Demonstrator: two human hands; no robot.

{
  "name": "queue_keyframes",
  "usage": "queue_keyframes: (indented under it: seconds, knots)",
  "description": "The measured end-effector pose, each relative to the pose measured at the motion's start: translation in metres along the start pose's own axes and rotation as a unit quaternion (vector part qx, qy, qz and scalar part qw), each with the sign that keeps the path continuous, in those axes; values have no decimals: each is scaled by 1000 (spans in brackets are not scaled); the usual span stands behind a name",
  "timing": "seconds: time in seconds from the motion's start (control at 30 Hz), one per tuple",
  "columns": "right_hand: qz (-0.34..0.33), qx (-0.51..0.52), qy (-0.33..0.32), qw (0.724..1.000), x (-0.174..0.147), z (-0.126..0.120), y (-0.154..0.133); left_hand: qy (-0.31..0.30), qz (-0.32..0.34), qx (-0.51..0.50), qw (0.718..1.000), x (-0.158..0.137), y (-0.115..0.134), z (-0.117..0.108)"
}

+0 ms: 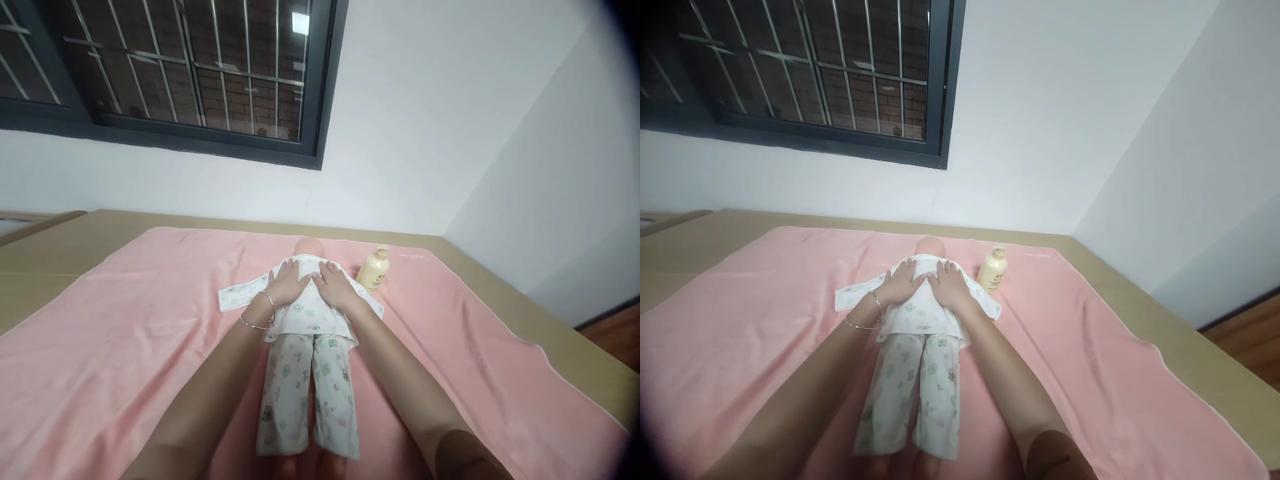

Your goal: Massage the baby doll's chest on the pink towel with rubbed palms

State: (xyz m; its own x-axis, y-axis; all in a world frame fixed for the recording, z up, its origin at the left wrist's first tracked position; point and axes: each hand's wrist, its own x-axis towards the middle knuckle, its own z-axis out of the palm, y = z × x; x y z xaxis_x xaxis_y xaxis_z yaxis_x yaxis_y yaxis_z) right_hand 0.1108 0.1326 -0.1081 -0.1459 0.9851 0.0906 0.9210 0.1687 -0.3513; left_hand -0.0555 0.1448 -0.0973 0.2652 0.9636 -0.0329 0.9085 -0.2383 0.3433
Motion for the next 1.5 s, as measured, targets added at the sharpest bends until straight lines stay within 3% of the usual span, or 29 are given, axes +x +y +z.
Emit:
queue_keyframes:
  seconds: [0.13, 0.23, 0.4, 0.53, 0.63, 0.73, 0.87, 0.97, 1.13, 1.23, 1.3, 1.4, 1.5]
  knots:
    - [-38, -50, -59, 996, -27, -15, -23, -128, 53, 64, 988, -29, 15, -26]
    - [-72, -64, -93, 991, -46, -27, -37, -164, 119, 93, 975, -45, 23, -43]
    - [-94, -23, -68, 993, -34, -25, -26, -122, 82, 61, 987, -28, 13, -32]
    - [-4, 14, -2, 1000, -4, -9, 1, -23, 21, 28, 999, -2, 1, -8]
    - [23, 15, 11, 1000, 5, -3, 9, 17, -8, 10, 1000, 2, 3, 1]
    - [5, -18, -11, 1000, -4, -6, 0, -24, -9, 33, 999, -9, 12, -4]
    - [-80, -94, -69, 990, -33, -21, -22, -125, 60, 94, 986, -34, 24, -24]
    - [-109, -81, -83, 987, -42, -30, -27, -124, 96, 97, 983, -40, 24, -34]
    - [-45, 14, -36, 998, -13, -17, -4, -46, 40, 46, 997, -12, 7, -14]
    - [13, 20, 12, 1000, 5, -1, 8, 48, 7, -5, 999, 6, -2, 5]
    - [27, 6, 28, 999, 6, 4, 6, 74, -2, -23, 997, 9, -2, 10]
    - [4, -39, 15, 999, -10, -4, -10, 12, -6, 1, 1000, -3, 9, 3]
    - [-54, -89, -25, 994, -33, -20, -29, -72, 37, 60, 995, -23, 23, -15]
